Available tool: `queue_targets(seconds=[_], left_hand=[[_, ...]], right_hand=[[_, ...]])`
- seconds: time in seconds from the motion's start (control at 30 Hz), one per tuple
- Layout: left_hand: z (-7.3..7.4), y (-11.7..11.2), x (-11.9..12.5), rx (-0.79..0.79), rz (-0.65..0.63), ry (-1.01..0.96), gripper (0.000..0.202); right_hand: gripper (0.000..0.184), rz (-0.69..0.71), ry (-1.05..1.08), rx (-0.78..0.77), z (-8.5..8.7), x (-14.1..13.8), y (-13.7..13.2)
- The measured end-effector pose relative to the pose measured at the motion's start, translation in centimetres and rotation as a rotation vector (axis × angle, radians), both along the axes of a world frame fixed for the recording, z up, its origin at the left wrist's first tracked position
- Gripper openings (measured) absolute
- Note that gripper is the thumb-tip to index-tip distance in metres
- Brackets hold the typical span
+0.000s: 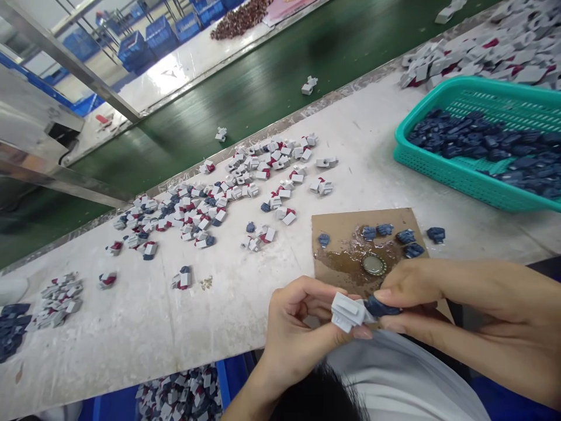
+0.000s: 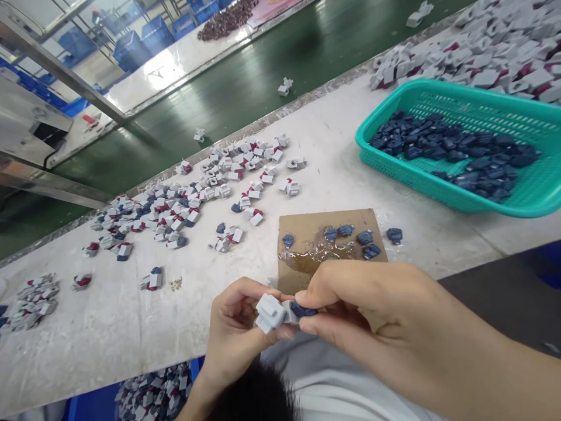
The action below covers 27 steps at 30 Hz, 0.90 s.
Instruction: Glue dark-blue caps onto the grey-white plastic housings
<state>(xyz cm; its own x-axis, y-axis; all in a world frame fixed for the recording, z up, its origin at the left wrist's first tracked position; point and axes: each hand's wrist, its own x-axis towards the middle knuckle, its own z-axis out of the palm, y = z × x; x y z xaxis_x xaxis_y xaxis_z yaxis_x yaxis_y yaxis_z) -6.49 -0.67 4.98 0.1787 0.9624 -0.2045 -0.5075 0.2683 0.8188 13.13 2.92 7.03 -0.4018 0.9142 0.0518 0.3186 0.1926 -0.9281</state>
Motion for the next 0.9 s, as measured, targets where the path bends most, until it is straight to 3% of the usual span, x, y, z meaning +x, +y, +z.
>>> queue_targets(seconds=[0.1, 0.27, 0.3, 0.37, 0.43, 0.47, 0.53, 0.6, 0.77, 0.9], left_hand=[[-0.2, -0.1, 0.1, 0.063, 0.0, 0.146, 0.036], [-1.0, -0.4, -0.3, 0.311, -0.113, 0.576, 0.019], [-1.2, -0.4, -0.3, 0.373, -0.143, 0.646, 0.017], [-1.4, -0.2, -0.1, 0.477, -0.168, 0.7, 0.014], [-1.6, 0.1, 0.4, 0.534, -0.13, 0.687, 0.022], [-1.7, 0.2, 0.7, 0.555, -0.087, 0.686, 0.029], [-2.1, 0.2, 1.5, 0.611, 0.03, 0.734, 0.036], [-2.6, -0.1, 2.2, 0.711, 0.147, 0.84, 0.036], [-4.1, -2.3, 3.0, 0.836, 0.252, 1.006, 0.035], [-3.7, -3.3, 2.1, 0.694, 0.105, 0.984, 0.044]], right_hand=[[0.016, 0.193, -0.019, -0.03, -0.1, 0.1, 0.5], [0.022, 0.246, 0.071, -0.349, -0.9, -0.2, 1.2], [0.028, 0.22, 0.085, -0.377, -0.9, -0.5, 1.5], [0.041, 0.03, 0.161, -0.371, -0.9, -1.8, 2.2], [0.054, -0.192, 0.296, -0.423, -0.6, -3.8, 2.7], [0.058, -0.236, 0.362, -0.5, -0.4, -4.8, 2.9], [0.062, -0.194, 0.448, -0.695, -0.2, -6.6, 2.7], [0.065, -0.105, 0.466, -0.793, -0.4, -7.6, 1.7], [0.07, -0.161, 0.425, -0.645, -2.1, -7.1, -2.1], [0.069, -0.098, 0.539, -0.62, -2.4, -7.0, -3.2]])
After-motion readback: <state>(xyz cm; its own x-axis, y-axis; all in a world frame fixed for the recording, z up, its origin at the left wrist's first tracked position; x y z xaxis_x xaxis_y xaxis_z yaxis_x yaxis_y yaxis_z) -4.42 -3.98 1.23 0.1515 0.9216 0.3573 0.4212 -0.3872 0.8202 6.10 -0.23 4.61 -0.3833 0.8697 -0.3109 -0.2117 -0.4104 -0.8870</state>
